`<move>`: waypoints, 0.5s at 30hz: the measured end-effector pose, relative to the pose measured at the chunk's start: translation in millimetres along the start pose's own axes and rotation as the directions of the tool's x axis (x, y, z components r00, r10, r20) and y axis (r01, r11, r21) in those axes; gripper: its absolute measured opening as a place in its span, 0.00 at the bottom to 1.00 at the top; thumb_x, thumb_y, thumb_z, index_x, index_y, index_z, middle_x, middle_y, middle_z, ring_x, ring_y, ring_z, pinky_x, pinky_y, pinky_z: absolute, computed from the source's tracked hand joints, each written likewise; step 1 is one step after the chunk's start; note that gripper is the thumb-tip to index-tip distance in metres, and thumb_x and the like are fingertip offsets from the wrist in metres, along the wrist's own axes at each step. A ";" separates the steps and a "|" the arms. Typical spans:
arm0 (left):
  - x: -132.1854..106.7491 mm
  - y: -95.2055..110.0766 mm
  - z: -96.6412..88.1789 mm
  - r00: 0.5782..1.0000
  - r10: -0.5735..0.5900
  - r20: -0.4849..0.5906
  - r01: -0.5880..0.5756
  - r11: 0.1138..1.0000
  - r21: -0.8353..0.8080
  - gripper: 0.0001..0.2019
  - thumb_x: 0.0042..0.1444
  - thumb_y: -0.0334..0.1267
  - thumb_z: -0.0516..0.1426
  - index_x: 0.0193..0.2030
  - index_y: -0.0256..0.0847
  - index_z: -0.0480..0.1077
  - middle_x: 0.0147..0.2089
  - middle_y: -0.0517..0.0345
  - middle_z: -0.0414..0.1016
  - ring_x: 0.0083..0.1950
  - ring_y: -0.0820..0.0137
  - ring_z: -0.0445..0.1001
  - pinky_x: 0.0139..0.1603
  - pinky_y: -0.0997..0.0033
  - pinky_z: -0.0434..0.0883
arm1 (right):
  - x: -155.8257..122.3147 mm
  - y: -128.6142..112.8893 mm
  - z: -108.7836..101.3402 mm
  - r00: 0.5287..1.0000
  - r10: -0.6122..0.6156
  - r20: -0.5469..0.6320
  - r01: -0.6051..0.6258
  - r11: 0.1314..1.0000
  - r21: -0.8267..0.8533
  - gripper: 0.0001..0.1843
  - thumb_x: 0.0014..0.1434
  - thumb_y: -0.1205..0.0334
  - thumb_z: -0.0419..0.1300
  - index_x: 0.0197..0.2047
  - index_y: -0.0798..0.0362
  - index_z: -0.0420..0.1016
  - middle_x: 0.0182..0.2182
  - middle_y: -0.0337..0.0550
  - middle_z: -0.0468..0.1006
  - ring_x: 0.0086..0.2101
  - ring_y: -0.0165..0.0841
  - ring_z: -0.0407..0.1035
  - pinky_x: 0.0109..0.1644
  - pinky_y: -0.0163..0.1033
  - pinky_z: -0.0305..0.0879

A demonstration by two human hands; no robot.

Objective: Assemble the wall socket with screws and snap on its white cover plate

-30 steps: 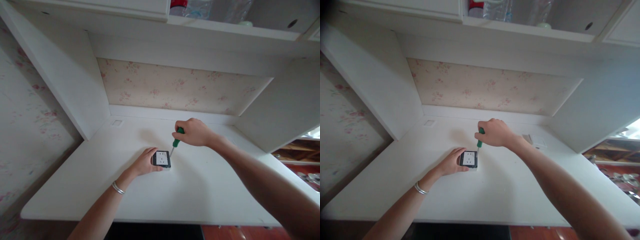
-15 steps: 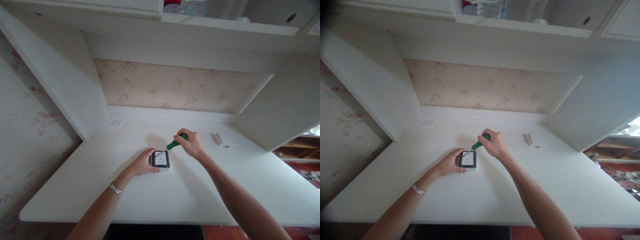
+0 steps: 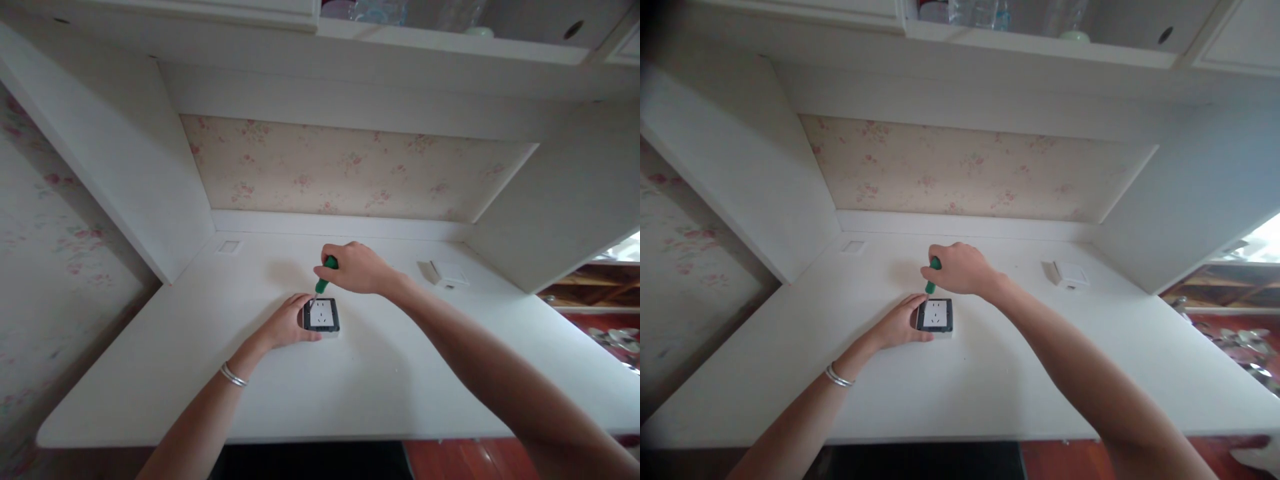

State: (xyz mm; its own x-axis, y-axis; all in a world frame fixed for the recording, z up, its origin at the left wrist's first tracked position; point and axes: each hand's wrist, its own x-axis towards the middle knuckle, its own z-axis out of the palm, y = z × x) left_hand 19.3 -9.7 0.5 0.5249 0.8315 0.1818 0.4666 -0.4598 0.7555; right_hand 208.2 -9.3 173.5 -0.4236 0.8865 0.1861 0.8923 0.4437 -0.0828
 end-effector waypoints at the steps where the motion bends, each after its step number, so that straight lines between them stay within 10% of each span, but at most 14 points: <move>1: -0.2 -0.8 0.3 1.000 -0.001 -0.001 0.001 1.000 0.005 0.44 0.35 0.51 0.69 0.60 0.41 0.60 0.59 0.49 0.62 0.58 0.56 0.63 0.61 0.59 0.61 | 4.9 -4.0 -5.1 0.998 -0.043 0.051 0.044 0.999 -0.026 0.19 0.57 0.44 0.50 0.38 0.48 0.73 0.29 0.42 0.78 0.30 0.36 0.69 0.31 0.36 0.56; 15: -1.1 -1.3 0.8 0.999 0.026 -0.043 -0.021 0.995 0.100 0.44 0.36 0.56 0.67 0.59 0.39 0.61 0.56 0.48 0.65 0.58 0.54 0.63 0.60 0.58 0.61 | 21.9 -35.3 -28.7 0.973 -0.051 0.226 0.096 0.977 -0.190 0.35 0.57 0.34 0.42 0.45 0.54 0.74 0.35 0.56 0.78 0.36 0.46 0.72 0.37 0.45 0.63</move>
State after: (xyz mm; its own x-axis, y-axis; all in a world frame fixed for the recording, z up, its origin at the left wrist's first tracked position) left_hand 18.6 -10.3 -1.1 0.5054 0.8321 0.2285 0.5241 -0.5064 0.6847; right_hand 171.9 -9.2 208.5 -0.4932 0.8691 -0.0363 0.8609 0.4937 0.1234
